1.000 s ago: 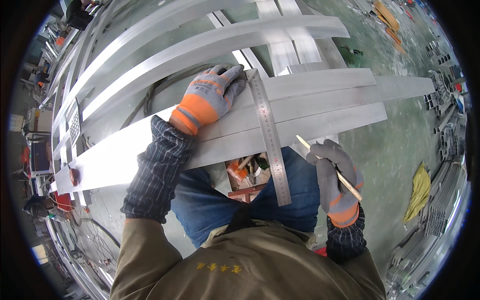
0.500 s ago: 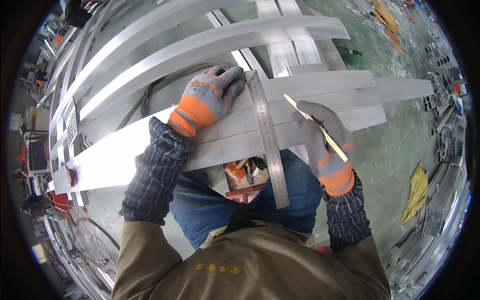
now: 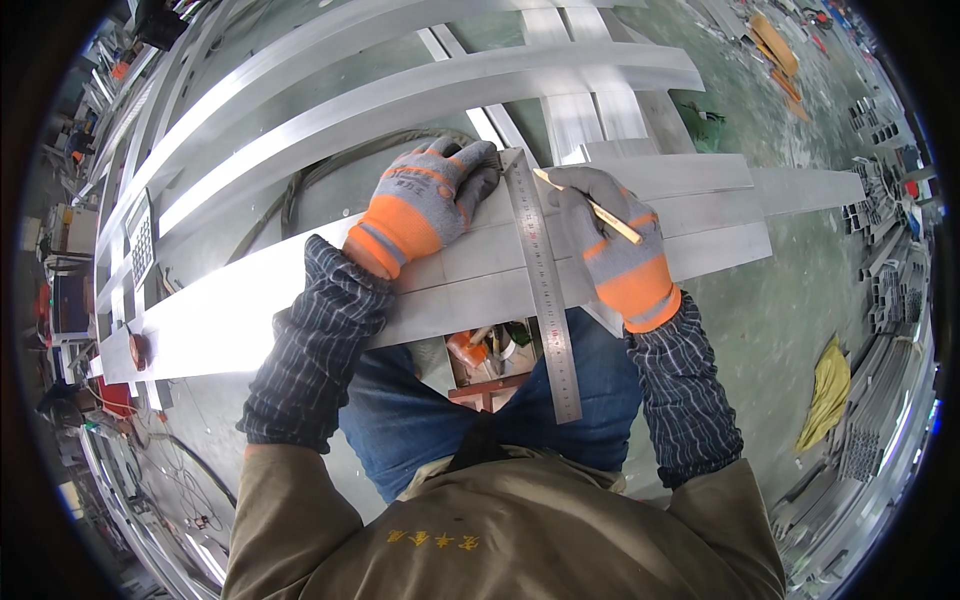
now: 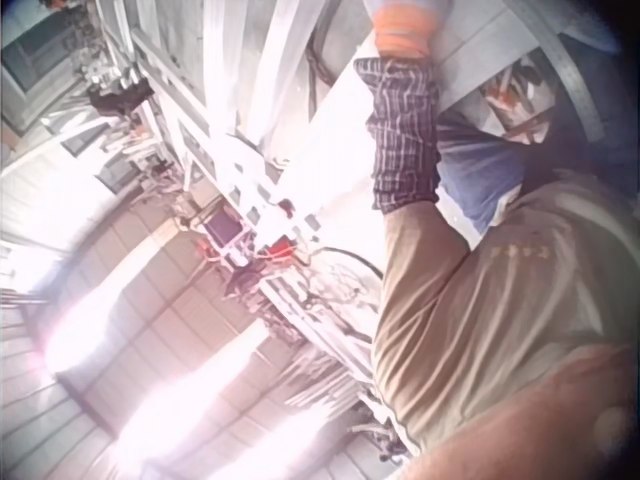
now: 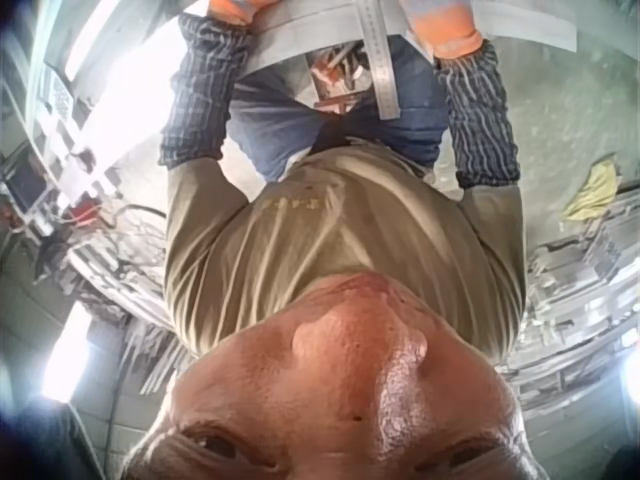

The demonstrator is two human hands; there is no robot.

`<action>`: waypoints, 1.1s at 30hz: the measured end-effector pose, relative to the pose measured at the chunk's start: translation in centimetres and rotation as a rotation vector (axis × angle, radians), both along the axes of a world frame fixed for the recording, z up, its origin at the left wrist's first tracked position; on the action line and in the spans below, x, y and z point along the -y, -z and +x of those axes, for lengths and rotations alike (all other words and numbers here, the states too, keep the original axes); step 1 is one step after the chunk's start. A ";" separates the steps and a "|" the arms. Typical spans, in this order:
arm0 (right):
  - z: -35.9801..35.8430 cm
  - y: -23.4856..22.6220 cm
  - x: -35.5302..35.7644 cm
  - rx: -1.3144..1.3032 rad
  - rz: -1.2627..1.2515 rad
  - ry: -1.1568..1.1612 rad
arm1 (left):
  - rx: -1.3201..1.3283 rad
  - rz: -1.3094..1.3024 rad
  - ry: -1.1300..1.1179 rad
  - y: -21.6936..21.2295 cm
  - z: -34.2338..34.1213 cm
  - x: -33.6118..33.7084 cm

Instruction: The person measures a metal frame using a tape measure and calculator, then marks measurements with a pencil. They use a try square to draw perpendicular lines on the metal surface.

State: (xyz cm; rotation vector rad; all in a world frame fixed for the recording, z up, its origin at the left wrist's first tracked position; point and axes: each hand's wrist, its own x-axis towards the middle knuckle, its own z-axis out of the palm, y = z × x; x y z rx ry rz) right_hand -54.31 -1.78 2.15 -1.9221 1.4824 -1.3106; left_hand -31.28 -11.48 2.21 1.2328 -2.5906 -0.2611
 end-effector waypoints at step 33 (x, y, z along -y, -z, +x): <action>-6.4 -2.1 -3.8 0.164 0.077 0.265 | 0.029 0.014 -0.026 -0.4 -0.1 0.0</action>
